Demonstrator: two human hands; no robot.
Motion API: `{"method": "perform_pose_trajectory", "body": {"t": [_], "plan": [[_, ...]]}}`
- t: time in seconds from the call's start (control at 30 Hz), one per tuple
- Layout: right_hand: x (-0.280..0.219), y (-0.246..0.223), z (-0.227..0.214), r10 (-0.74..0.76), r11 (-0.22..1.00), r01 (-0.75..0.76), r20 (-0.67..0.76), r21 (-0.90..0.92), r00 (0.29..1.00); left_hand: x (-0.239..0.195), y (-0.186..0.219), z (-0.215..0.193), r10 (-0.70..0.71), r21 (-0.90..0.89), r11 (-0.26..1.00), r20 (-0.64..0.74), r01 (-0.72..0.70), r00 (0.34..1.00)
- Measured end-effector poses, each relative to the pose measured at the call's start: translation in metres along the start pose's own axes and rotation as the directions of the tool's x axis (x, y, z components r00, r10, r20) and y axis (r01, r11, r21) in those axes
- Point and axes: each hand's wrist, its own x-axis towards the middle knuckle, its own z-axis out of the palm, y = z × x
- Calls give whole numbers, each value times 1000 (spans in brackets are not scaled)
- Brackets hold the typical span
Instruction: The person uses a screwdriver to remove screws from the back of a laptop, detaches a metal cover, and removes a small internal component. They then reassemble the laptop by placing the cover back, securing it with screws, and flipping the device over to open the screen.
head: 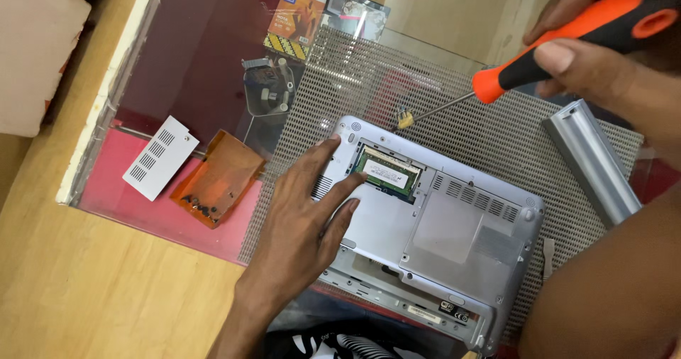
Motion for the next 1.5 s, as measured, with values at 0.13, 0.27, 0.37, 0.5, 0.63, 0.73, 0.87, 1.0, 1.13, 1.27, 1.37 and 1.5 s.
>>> {"method": "perform_pose_trajectory", "body": {"t": [0.13, 0.27, 0.37, 0.5, 0.63, 0.73, 0.87, 1.0, 1.13, 1.27, 1.37, 1.5], "plan": [[-5, -11, 5, -103, 994, 101, -42, -49, 994, 1, 1, -2, 25, 28, 999, 26, -26, 999], [-4, -9, 3, -100, 994, 100, 2, -36, 995, 2, 3, -2, 50, 73, 996, 39, -53, 998], [-5, -10, 2, -117, 990, 117, 12, -79, 993, 2, 2, -1, 49, 55, 997, 27, -50, 998], [-7, -16, 7, -143, 989, 142, -6, -38, 990, 0, 1, -1, -95, -94, 991, 5, 95, 995], [-4, -24, 16, -208, 975, 207, -6, -82, 978, 2, 4, -7, -222, -287, 936, -31, 204, 975], [-1, -32, 23, -296, 944, 292, -6, -153, 955, 2, 1, -6, -295, -339, 904, -47, 262, 954], [4, -41, 31, -424, 873, 412, 9, -259, 905, 3, 2, -8, -310, -348, 895, -38, 278, 950], [6, -44, 34, -533, 780, 509, 39, -364, 845, 2, 2, -9, -309, -308, 905, -5, 293, 951], [8, -40, 38, -533, 764, 491, 19, -418, 846, 2, 0, -8, -250, -296, 928, -39, 228, 967], [14, -36, 45, -594, 712, 550, 44, -437, 803, 3, 1, -8, -235, -288, 934, -49, 211, 971], [14, -45, 49, -576, 720, 550, 78, -423, 814, 3, 0, -7, -226, -273, 940, -54, 203, 973], [9, -59, 56, -523, 770, 526, 116, -360, 845, 7, -2, -9, -236, -238, 947, -54, 217, 970]]}}
